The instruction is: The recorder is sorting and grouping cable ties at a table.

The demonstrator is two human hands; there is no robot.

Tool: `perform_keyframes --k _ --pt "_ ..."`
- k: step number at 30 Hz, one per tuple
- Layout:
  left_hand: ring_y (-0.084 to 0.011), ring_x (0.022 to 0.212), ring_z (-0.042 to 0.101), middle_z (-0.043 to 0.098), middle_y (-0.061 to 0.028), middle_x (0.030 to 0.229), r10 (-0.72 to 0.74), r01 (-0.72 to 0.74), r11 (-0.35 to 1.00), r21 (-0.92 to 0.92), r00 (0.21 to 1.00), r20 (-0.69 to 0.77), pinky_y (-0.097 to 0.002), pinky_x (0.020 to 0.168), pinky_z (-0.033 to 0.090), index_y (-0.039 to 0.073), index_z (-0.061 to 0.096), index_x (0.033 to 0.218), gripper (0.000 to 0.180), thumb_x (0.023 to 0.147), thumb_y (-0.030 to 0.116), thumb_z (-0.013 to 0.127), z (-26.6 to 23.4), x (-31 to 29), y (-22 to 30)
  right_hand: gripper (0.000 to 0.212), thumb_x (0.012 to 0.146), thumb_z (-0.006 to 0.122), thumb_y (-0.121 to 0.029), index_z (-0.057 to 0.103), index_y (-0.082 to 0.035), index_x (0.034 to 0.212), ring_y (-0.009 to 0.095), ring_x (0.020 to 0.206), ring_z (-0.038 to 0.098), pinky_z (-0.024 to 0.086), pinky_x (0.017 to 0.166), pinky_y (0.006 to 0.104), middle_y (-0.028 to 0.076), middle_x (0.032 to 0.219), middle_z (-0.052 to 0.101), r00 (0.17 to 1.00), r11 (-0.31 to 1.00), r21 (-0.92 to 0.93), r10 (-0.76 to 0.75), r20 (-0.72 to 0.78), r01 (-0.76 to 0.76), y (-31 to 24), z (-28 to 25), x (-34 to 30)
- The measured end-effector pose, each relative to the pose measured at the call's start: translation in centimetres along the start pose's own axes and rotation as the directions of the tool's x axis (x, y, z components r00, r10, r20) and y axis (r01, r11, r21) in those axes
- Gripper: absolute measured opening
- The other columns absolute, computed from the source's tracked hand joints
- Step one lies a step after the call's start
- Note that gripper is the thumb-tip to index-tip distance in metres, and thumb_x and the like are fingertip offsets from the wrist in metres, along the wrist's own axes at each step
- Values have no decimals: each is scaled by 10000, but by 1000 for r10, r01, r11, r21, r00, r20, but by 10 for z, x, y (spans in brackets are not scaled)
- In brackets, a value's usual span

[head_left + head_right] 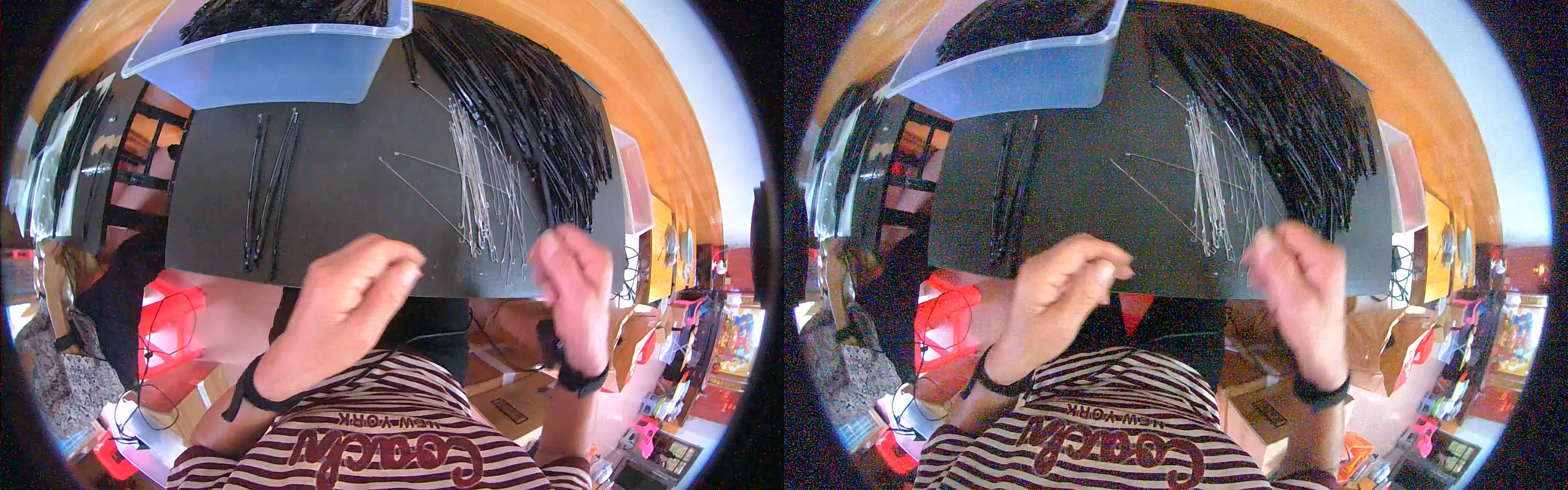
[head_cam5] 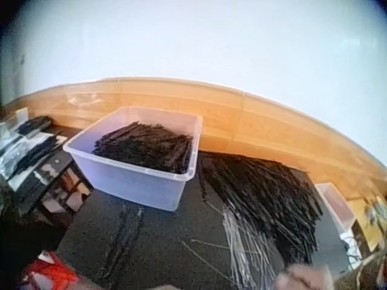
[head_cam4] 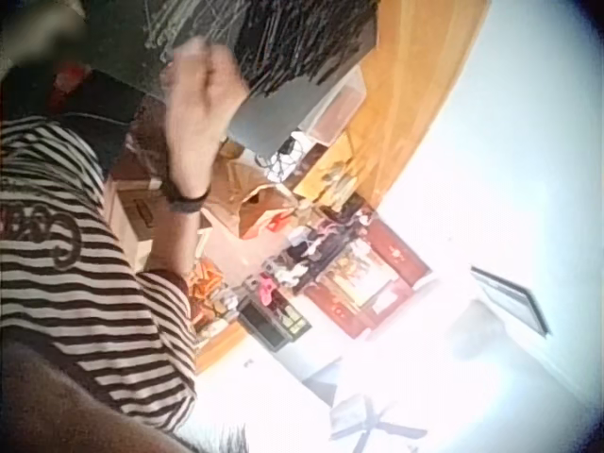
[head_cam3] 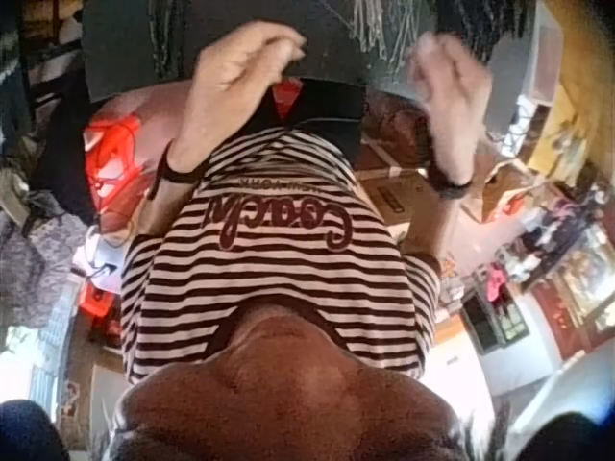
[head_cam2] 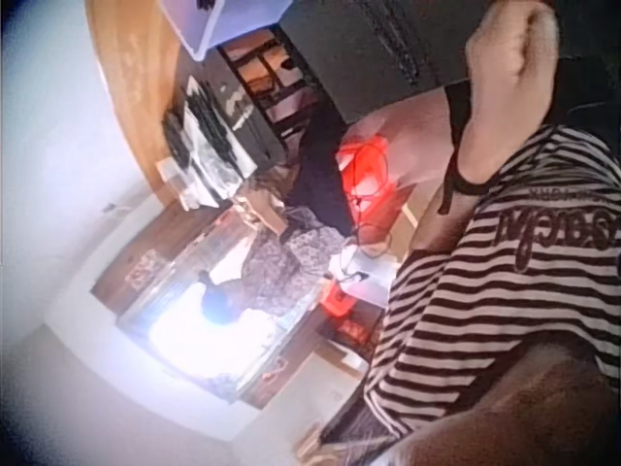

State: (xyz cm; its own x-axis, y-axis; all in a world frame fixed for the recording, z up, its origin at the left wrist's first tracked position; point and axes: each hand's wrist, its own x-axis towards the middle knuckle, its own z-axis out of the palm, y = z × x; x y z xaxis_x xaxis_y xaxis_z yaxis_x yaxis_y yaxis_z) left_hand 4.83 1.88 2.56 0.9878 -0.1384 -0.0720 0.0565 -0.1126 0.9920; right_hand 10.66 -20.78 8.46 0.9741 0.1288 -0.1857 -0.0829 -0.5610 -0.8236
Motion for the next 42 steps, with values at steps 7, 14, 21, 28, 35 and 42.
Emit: perform_keyframes --k 7,14,21,28,35,42 --pt "-67 636 556 623 -42 831 -145 194 942 -275 971 190 -201 557 451 4 556 996 294 955 278 458 26 20 0 276 946 477 -190 584 34 827 72 632 500 420 573 222 31 694 567 794 978 184 -36 606 -97 27 33 -52" --pt "-69 576 549 622 -43 790 -191 232 933 -274 967 169 -196 502 438 15 558 947 298 960 289 441 33 13 2 285 950 449 -183 493 4 739 114 546 450 394 505 298 53 599 469 854 936 349 -210 476 36 44 53 -45" --pt "-51 559 532 602 -36 787 -222 224 873 -433 973 56 -172 470 424 7 568 914 244 957 220 457 34 7 3 327 956 441 -262 599 -3 834 33 578 439 356 506 185 1 688 561 857 906 377 -32 514 -193 37 52 -48" --pt "-94 523 554 628 -77 773 -210 225 903 -367 974 83 -198 453 441 8 550 946 219 933 218 490 29 -2 -4 289 935 467 -249 508 -9 779 255 603 540 443 563 353 126 662 495 756 912 28 -356 549 409 29 36 -28" --pt "-33 562 523 621 -26 768 -258 263 873 -411 964 71 -172 485 418 34 559 916 150 926 160 479 20 -12 -1 156 802 536 -134 548 10 860 396 767 600 488 643 461 224 822 579 867 561 -668 -392 307 490 17 6 55" --pt "-37 561 523 620 -39 767 -267 264 877 -402 962 48 -172 488 422 23 554 917 170 926 175 477 15 -20 -5 100 742 552 -51 554 -1 828 358 717 616 513 620 430 169 842 585 844 194 -857 -374 385 477 25 38 101"
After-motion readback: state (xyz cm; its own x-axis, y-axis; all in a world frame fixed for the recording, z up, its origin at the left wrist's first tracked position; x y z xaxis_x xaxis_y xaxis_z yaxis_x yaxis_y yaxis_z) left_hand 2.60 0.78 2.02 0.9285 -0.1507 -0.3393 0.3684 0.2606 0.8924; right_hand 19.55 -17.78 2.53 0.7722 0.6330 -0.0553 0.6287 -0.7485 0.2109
